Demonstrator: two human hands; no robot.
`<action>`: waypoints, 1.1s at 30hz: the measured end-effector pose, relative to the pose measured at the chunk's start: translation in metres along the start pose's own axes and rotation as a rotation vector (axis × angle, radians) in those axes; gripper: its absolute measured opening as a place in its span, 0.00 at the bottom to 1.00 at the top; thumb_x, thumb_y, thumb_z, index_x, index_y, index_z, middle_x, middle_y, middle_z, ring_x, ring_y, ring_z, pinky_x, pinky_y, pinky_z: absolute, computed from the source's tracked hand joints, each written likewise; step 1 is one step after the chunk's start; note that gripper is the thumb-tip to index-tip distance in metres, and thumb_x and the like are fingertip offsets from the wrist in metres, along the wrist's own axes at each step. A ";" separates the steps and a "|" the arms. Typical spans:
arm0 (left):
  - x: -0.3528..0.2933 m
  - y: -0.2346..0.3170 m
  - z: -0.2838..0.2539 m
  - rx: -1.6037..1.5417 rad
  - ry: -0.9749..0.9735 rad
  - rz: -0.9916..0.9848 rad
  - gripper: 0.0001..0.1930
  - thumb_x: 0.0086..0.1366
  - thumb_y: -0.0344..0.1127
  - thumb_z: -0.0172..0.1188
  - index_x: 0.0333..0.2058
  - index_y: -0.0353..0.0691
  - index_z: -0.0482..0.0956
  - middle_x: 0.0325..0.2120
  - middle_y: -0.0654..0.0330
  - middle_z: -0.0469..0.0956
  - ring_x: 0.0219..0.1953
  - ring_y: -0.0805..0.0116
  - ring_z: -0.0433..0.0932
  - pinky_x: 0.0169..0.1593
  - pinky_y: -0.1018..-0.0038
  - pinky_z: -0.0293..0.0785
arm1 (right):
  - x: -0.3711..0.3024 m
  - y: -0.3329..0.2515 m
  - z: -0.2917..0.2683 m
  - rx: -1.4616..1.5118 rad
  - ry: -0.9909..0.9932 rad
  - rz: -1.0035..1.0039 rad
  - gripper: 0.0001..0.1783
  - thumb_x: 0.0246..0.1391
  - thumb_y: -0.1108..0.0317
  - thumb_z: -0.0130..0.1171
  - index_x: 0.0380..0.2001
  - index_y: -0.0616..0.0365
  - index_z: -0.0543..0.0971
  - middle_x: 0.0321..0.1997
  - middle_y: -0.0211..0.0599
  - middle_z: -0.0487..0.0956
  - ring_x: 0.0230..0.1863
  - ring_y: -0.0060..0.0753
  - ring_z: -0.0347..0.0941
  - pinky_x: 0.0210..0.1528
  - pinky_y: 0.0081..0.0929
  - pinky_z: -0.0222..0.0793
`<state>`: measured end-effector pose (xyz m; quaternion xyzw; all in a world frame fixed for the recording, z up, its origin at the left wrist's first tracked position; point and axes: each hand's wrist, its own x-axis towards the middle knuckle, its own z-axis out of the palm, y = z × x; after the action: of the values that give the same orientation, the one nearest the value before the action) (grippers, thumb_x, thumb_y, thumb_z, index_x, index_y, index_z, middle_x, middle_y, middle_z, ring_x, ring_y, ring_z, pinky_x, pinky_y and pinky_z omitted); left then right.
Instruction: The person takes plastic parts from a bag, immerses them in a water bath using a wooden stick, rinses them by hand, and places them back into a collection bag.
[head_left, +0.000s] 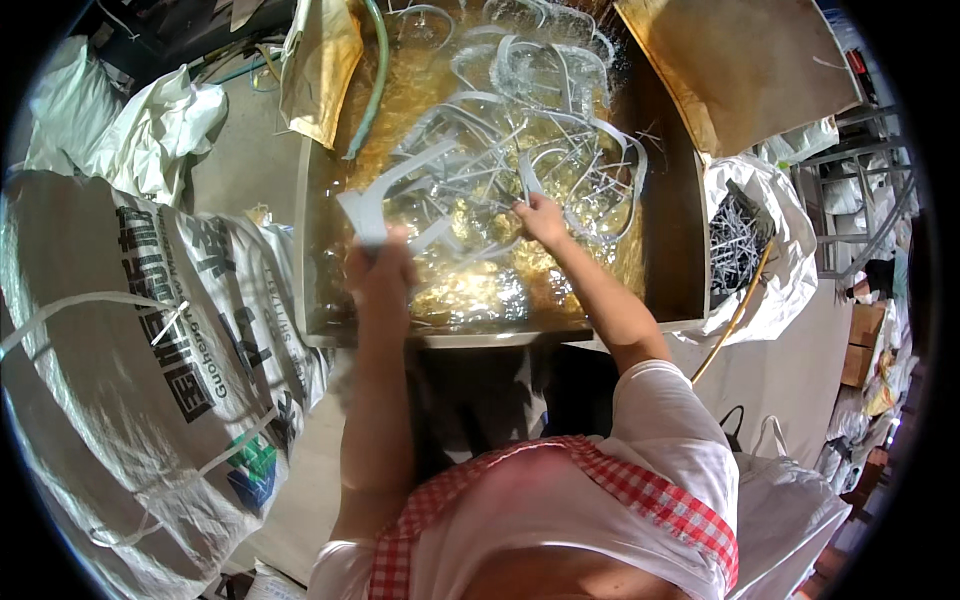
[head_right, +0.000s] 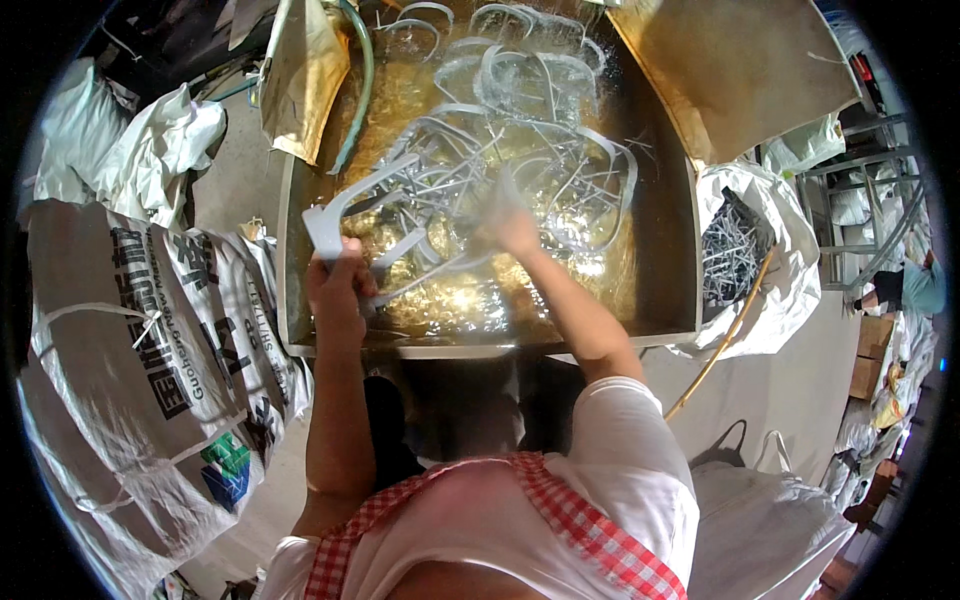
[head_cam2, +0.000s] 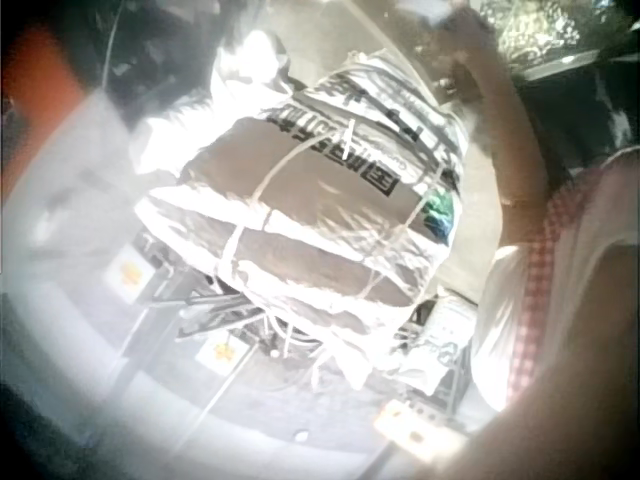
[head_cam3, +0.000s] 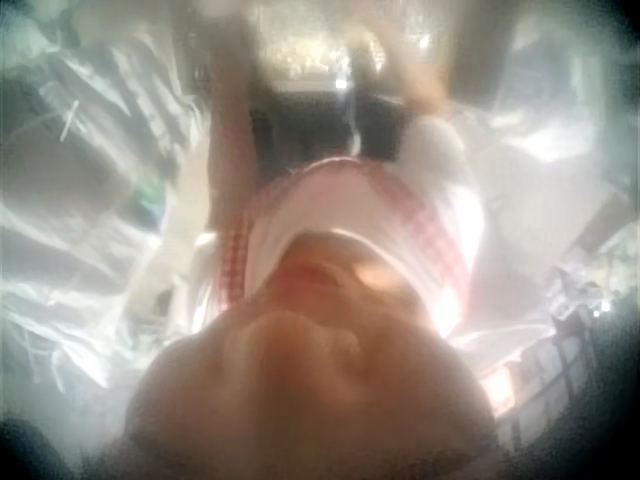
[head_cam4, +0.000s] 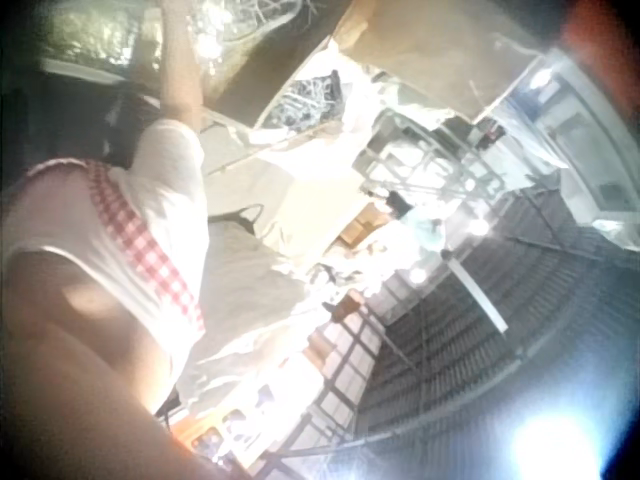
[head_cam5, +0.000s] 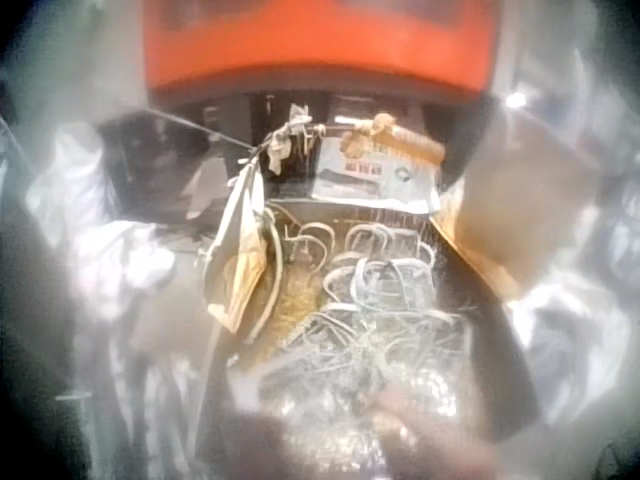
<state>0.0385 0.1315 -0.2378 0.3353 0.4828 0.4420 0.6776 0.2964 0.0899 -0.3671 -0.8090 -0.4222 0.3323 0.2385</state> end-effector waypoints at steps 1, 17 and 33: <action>0.006 -0.009 0.004 0.183 0.010 0.053 0.06 0.54 0.31 0.55 0.30 0.36 0.69 0.14 0.65 0.67 0.12 0.77 0.64 0.16 0.80 0.59 | -0.004 -0.001 -0.016 -0.008 0.018 -0.026 0.27 0.48 0.47 0.51 0.38 0.62 0.75 0.30 0.45 0.78 0.31 0.35 0.74 0.35 0.33 0.69; -0.041 -0.057 0.063 0.907 -0.654 0.049 0.29 0.50 0.36 0.57 0.52 0.35 0.61 0.41 0.47 0.73 0.44 0.52 0.73 0.47 0.64 0.68 | -0.071 -0.039 -0.056 0.663 -0.145 -0.032 0.13 0.55 0.61 0.51 0.37 0.59 0.71 0.33 0.36 0.75 0.29 0.21 0.69 0.29 0.21 0.68; -0.068 -0.080 0.053 1.314 -1.169 0.007 0.13 0.50 0.28 0.53 0.36 0.32 0.66 0.24 0.47 0.76 0.27 0.52 0.77 0.27 0.63 0.71 | 0.103 -0.055 0.034 0.220 -0.734 0.139 0.36 0.51 0.42 0.48 0.55 0.59 0.63 0.56 0.52 0.62 0.57 0.46 0.58 0.57 0.38 0.57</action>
<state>0.1006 0.0366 -0.2673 0.8315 0.2142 -0.1655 0.4851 0.2860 0.2091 -0.3880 -0.6327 -0.3854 0.6582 0.1339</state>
